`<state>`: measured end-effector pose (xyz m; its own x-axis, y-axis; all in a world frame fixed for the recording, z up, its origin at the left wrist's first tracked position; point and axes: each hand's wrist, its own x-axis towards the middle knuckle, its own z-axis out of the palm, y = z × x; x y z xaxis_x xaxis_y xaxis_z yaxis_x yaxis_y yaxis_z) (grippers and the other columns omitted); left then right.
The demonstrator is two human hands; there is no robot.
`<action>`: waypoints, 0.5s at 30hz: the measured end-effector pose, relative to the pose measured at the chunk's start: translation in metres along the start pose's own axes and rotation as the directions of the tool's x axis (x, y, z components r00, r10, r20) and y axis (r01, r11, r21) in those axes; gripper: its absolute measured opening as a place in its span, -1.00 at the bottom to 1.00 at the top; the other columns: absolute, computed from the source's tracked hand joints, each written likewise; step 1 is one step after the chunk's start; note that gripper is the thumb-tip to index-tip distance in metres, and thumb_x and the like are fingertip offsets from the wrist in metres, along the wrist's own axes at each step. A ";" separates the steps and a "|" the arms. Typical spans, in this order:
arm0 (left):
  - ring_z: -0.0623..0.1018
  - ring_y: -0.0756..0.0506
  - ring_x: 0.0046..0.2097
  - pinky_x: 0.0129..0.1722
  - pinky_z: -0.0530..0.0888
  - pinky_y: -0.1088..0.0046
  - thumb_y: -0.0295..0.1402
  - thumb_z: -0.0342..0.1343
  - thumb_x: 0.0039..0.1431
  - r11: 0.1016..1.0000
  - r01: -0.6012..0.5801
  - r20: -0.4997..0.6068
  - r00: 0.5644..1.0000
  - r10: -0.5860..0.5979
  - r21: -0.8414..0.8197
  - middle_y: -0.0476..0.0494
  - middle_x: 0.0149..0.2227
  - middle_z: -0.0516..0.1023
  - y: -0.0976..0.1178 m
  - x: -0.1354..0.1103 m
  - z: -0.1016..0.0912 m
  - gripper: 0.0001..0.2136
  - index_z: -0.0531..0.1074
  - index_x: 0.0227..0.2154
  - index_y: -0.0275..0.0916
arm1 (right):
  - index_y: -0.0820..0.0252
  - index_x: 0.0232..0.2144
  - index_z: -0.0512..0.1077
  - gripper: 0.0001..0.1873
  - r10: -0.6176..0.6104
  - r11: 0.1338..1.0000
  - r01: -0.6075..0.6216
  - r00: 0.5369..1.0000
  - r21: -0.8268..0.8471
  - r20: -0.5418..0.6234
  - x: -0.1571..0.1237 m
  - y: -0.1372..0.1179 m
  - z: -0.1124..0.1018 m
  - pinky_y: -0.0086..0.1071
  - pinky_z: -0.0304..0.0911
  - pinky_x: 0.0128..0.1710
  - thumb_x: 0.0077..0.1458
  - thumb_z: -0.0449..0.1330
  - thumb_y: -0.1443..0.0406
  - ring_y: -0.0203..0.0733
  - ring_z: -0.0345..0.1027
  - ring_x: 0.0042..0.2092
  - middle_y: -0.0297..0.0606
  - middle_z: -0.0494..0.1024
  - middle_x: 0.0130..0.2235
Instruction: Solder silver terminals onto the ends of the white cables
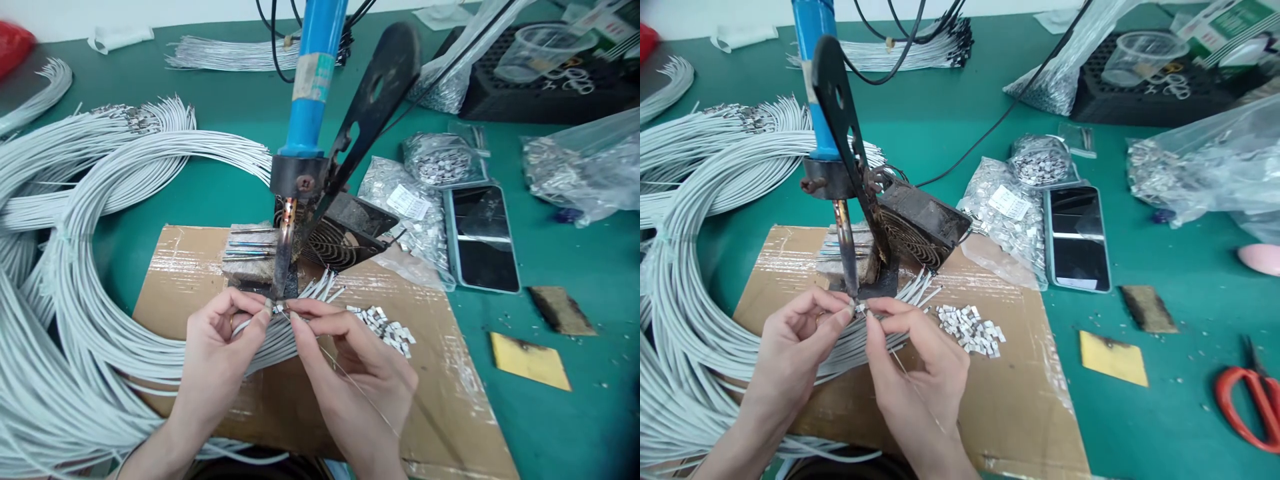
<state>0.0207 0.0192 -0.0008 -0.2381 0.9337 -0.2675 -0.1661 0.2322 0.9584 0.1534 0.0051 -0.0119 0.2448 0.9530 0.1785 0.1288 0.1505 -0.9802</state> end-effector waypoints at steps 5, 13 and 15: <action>0.60 0.10 -0.39 -0.39 0.48 0.77 -0.52 0.36 0.12 1.000 0.009 -0.005 1.000 -0.009 0.000 0.02 -0.35 0.65 -0.001 -0.004 0.000 -0.86 0.59 -0.50 -0.22 | 0.11 -0.48 0.49 -0.77 0.037 0.999 -0.037 0.999 0.025 0.017 0.001 0.001 -0.001 -0.36 0.51 -0.09 0.20 0.33 0.43 -0.17 0.66 -0.15 -0.30 0.73 -0.23; 0.62 0.09 -0.36 -0.31 0.50 0.75 -0.55 0.36 0.12 1.000 -0.013 -0.020 1.000 0.013 0.013 0.01 -0.36 0.66 -0.002 -0.005 0.000 -0.86 0.60 -0.50 -0.22 | 0.09 -0.45 0.49 -0.77 0.036 0.998 -0.039 0.998 0.057 0.051 0.000 0.005 -0.002 -0.41 0.48 -0.04 0.22 0.32 0.45 -0.23 0.64 -0.10 -0.35 0.72 -0.20; 0.62 0.08 -0.35 -0.32 0.50 0.75 -0.54 0.36 0.12 1.000 -0.002 -0.020 1.000 0.002 0.015 0.00 -0.35 0.66 -0.001 -0.003 0.000 -0.86 0.60 -0.49 -0.22 | 0.10 -0.45 0.48 -0.77 0.040 0.997 -0.044 0.998 0.057 0.056 -0.001 0.005 -0.003 -0.41 0.48 -0.05 0.23 0.32 0.44 -0.23 0.64 -0.10 -0.34 0.72 -0.19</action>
<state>0.0217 0.0159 -0.0014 -0.2579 0.9284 -0.2675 -0.1515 0.2345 0.9602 0.1568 0.0043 -0.0163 0.1956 0.9715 0.1336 0.0625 0.1236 -0.9904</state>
